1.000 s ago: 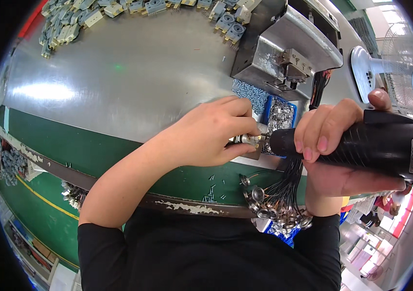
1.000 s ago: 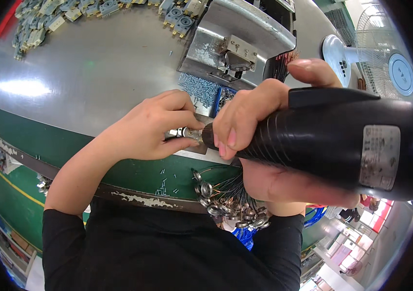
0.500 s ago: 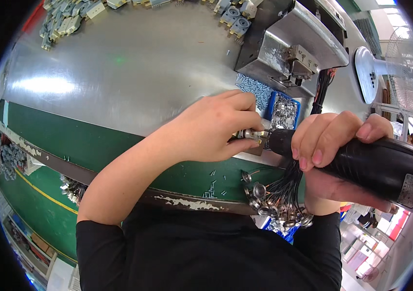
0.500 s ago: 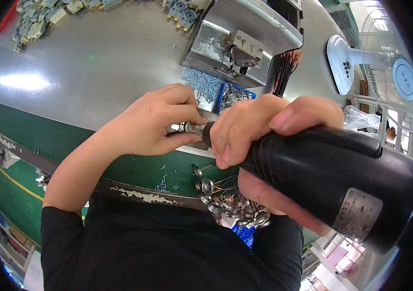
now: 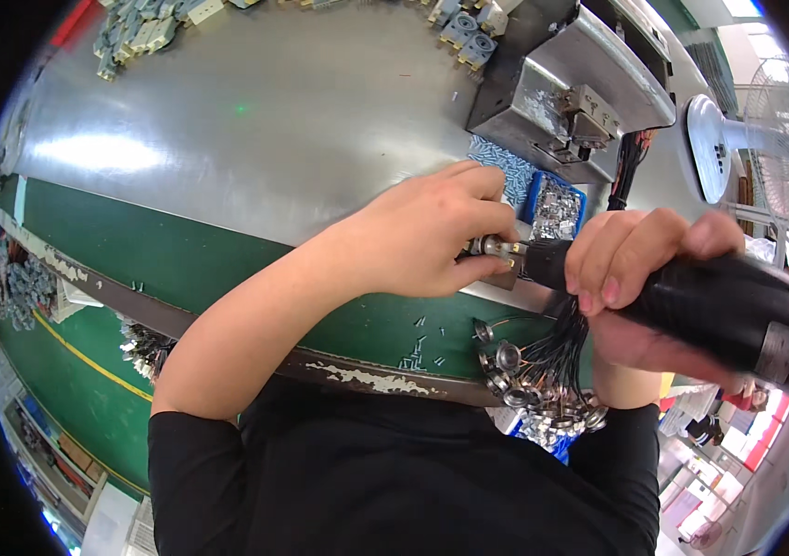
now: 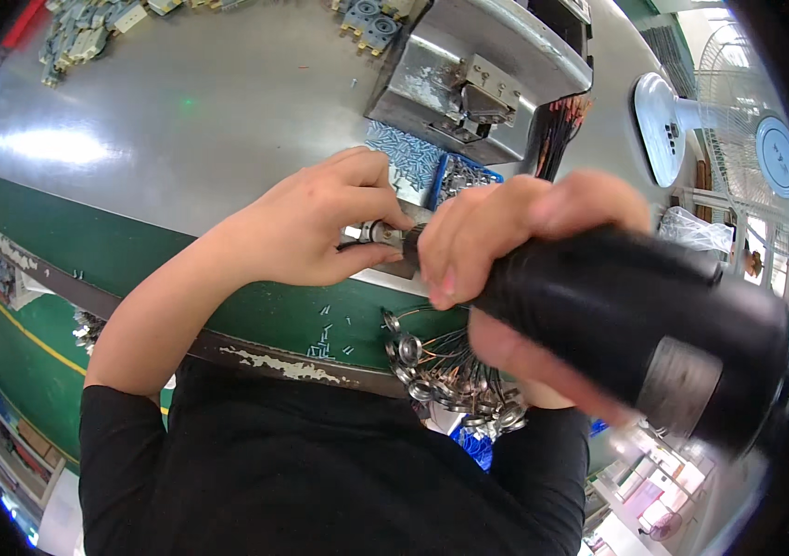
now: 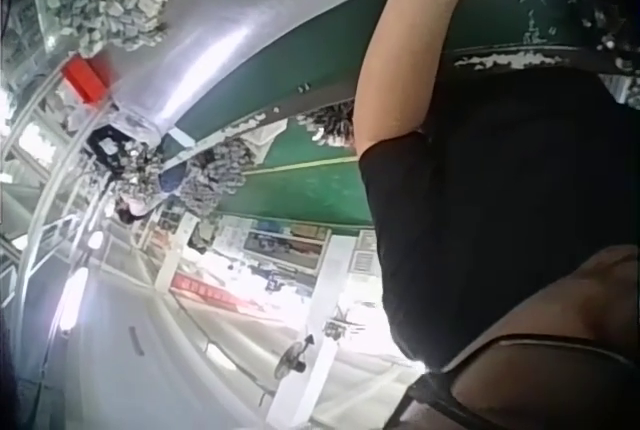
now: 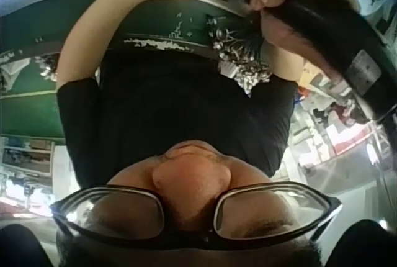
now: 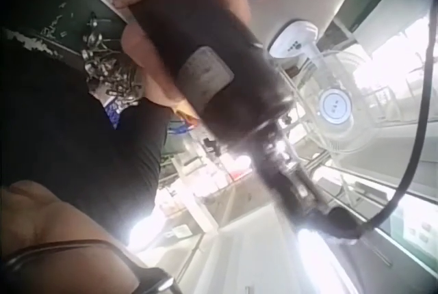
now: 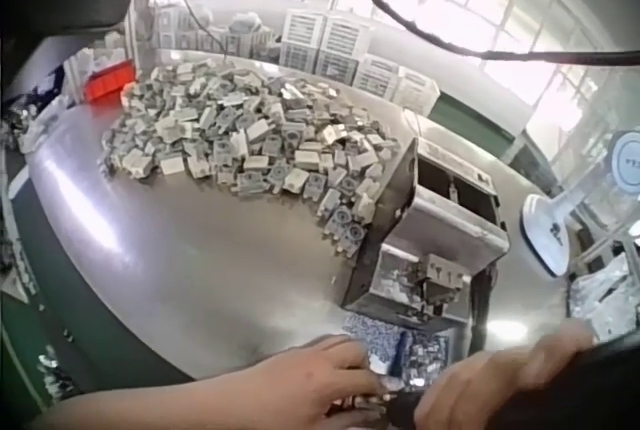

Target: The worker is assembling small electronic components by inserting wire harnesses into cylindrical housings and using an electric screwdriver to fasten them.

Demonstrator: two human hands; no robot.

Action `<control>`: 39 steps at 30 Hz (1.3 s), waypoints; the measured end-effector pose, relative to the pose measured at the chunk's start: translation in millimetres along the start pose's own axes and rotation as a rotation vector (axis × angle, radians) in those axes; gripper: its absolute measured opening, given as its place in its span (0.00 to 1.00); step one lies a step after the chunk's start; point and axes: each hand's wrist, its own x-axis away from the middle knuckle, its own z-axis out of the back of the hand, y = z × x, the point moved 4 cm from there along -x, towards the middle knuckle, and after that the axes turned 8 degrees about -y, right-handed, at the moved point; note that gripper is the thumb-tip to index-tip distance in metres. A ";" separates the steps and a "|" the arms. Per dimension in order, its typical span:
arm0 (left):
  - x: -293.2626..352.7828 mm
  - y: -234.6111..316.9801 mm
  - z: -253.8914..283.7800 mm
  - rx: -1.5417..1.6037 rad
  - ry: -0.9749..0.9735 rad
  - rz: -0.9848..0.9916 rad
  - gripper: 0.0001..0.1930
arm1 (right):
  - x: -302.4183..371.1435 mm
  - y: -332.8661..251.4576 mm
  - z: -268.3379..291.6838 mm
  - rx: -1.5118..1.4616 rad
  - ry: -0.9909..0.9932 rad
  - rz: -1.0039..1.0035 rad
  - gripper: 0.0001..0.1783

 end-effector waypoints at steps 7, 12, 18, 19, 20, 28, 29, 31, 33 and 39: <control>2.3 -0.1 2.3 0.007 0.028 -0.009 0.14 | -17.3 -7.2 12.2 -0.138 0.105 -0.050 0.60; 0.1 2.8 4.4 0.010 0.005 -0.012 0.15 | -43.4 -42.1 42.6 -0.082 0.018 0.140 0.70; -1.3 4.5 2.5 0.015 -0.025 -0.008 0.16 | -44.0 -20.5 95.8 0.180 0.363 0.107 0.68; -0.9 4.4 2.4 0.022 -0.035 0.016 0.16 | -51.3 -20.5 89.2 0.182 0.364 0.116 0.68; -1.3 3.6 1.6 0.029 -0.043 0.042 0.16 | -56.7 -18.6 84.9 0.285 0.521 0.045 0.68; -4.5 3.1 4.2 0.028 -0.045 0.035 0.17 | -51.7 -4.8 99.6 0.292 0.616 -0.046 0.69; -5.0 3.2 4.5 0.034 -0.043 0.031 0.17 | -51.4 -4.4 99.1 0.298 0.626 -0.056 0.69; -5.0 2.4 4.9 0.039 -0.038 0.029 0.17 | -51.2 -1.9 99.3 0.302 0.634 -0.067 0.69; -4.8 2.0 5.2 0.054 -0.039 0.021 0.17 | -49.7 2.6 101.0 0.255 0.612 -0.067 0.69; -4.3 1.0 4.8 0.065 -0.032 0.021 0.18 | -53.2 -0.1 91.0 0.353 0.642 -0.102 0.69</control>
